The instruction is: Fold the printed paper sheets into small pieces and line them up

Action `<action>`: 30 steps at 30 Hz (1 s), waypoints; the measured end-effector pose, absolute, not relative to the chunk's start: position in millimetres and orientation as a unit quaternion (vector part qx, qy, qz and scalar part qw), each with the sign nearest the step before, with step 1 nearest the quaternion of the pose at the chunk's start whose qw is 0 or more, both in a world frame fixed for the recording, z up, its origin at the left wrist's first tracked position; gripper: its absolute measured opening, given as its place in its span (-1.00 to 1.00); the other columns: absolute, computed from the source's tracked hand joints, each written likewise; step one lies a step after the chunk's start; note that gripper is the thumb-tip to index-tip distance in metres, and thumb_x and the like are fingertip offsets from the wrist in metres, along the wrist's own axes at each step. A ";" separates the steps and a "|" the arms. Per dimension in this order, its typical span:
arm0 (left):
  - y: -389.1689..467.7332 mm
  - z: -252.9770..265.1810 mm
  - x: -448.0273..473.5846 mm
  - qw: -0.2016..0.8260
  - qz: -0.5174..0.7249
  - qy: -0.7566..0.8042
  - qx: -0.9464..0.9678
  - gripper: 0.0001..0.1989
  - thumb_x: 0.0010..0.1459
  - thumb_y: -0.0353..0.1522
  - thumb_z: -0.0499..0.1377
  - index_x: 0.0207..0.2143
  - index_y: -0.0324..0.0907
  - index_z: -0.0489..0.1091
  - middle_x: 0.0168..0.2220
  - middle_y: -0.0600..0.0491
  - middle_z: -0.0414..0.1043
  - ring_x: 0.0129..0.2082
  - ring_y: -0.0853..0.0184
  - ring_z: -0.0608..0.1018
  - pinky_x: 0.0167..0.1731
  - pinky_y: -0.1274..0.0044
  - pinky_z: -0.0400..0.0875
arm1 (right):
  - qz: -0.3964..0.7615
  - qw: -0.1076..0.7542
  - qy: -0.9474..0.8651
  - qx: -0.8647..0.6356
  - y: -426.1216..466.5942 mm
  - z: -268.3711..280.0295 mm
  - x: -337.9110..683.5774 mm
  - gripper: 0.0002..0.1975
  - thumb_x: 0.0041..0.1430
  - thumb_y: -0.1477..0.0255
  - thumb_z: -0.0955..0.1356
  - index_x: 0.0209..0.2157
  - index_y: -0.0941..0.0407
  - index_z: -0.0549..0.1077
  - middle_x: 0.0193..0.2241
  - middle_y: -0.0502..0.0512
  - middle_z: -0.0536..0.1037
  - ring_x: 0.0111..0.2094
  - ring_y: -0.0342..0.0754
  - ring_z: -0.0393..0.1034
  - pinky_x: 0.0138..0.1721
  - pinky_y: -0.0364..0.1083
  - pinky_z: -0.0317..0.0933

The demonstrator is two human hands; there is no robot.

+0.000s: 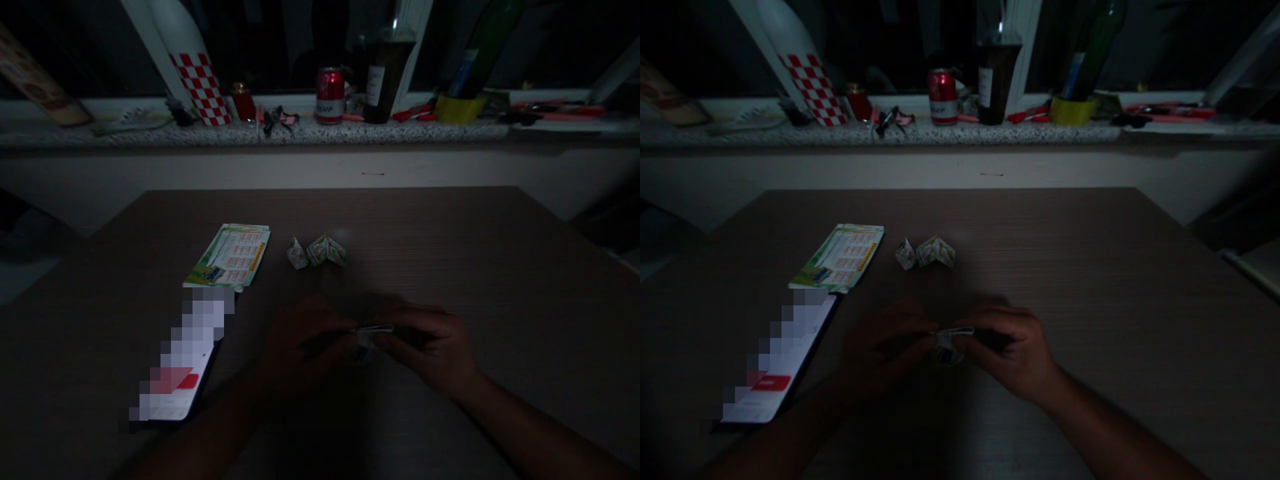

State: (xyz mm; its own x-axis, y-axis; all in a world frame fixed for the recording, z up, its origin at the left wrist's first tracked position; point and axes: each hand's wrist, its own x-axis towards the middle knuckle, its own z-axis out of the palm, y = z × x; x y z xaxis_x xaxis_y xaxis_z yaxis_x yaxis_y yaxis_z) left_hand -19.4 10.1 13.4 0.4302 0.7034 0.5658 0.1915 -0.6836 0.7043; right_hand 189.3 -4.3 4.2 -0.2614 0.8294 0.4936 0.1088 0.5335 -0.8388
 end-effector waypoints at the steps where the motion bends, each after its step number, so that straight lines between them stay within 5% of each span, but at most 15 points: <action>1: 10.0 14.1 -19.4 0.280 0.450 0.281 0.800 -0.89 0.13 -0.42 0.23 -0.25 -0.20 0.49 -0.44 0.06 0.50 -0.42 0.40 0.51 -0.42 0.58 0.39 | 0.351 0.511 -0.713 -0.327 -4.2 4.1 189.4 -0.85 0.09 0.58 0.41 -0.28 0.12 0.58 -0.43 0.08 0.61 -0.41 -0.09 0.51 -0.37 -0.10 0.41; 30: 11.4 19.8 -20.3 0.259 0.468 0.262 0.803 -0.92 0.10 -0.47 0.25 -0.31 -0.19 0.52 -0.48 0.07 0.48 -0.47 0.42 0.47 -0.47 0.60 0.36 | 0.332 0.510 -0.745 -0.273 -1.5 9.2 190.3 -0.80 0.09 0.59 0.41 -0.22 0.12 0.59 -0.40 0.15 0.63 -0.37 -0.01 0.51 -0.36 0.00 0.40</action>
